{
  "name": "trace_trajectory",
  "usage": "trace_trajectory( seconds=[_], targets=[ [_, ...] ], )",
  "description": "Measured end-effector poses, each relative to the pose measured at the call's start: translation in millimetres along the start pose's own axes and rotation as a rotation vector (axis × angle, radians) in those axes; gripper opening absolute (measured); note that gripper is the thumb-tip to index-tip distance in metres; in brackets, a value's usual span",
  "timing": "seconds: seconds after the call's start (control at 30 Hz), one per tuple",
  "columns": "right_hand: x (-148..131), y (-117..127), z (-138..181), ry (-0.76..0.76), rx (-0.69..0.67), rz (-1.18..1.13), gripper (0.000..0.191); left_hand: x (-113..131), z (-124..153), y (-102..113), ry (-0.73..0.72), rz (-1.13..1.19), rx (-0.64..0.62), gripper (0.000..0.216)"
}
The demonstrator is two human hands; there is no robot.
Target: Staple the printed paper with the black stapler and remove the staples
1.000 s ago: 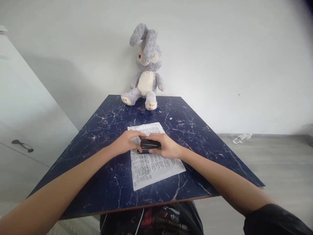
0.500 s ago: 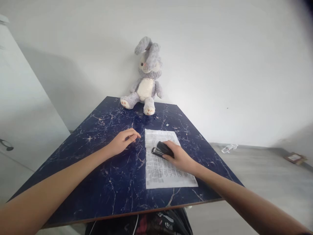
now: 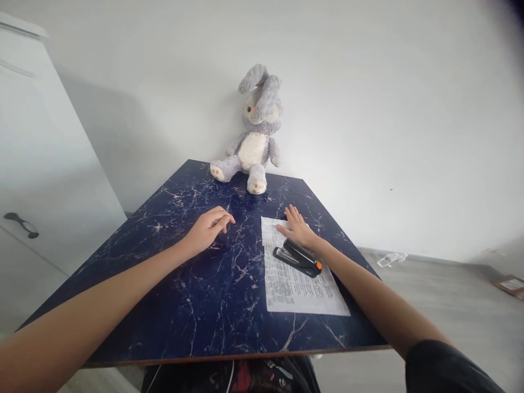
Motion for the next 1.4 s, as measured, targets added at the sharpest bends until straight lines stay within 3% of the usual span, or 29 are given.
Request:
trace_trajectory(
  seconds=[0.1,0.2,0.3,0.43,0.53,0.63,0.73,0.87,1.03,1.2,1.3,1.4],
  targets=[
    [-27.8,-6.7,-39.8,0.024,-0.066,0.04,0.107,7.1,0.3,0.6,-0.006,0.0,0.02,0.038],
    [-67.0,-8.8,-63.2,0.035,-0.032,0.042,0.106,17.2,1.5,1.5,-0.031,-0.006,0.082,0.035],
    [-132.4,-15.3,-80.0,0.173,-0.023,0.002,0.104,32.5,6.9,13.7,-0.071,-0.053,0.262,0.032],
    [-225.1,-27.1,-108.0,0.323,-0.058,-0.036,0.1,44.6,18.5,49.4,-0.105,-0.174,0.527,0.03],
    [-274.1,-33.8,-128.1,0.368,-0.078,-0.033,0.097,28.8,28.1,87.3,-0.067,-0.227,0.72,0.029],
    [-297.8,-32.7,-133.0,0.428,-0.022,-0.027,0.09,-3.0,35.9,115.6,0.046,-0.204,0.869,0.029],
    [-295.1,-30.2,-122.3,0.471,0.046,-0.007,0.082,-24.0,35.1,117.3,0.11,-0.149,0.867,0.028],
    [-257.0,-28.1,-100.6,0.41,0.052,-0.031,0.078,-18.0,25.3,95.1,0.077,-0.202,0.727,0.028],
    [-188.4,-17.8,-60.1,0.347,0.02,-0.047,0.08,-5.6,8.0,61.4,0.061,-0.332,0.397,0.033],
    [-115.9,-13.3,-21.6,0.166,-0.007,-0.051,0.077,-12.3,-1.1,19.1,0.09,-0.376,0.047,0.033],
    [-104.1,-14.1,-12.7,0.153,0.013,-0.062,0.074,-18.9,-1.9,-4.3,0.118,-0.481,-0.062,0.031],
    [-113.8,2.3,-7.2,0.202,0.153,-0.128,0.059,-24.5,-2.0,-19.2,0.172,-0.672,-0.133,0.043]
  ],
)
Point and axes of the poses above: each hand's wrist, its own z-axis away from the middle knuckle, its own y-axis out of the back of the hand, x = y × z, the point moved 8 cm from there along -z, towards the middle knuckle, and after that the axes turned 11 degrees about -x, right-handed, at the moved point
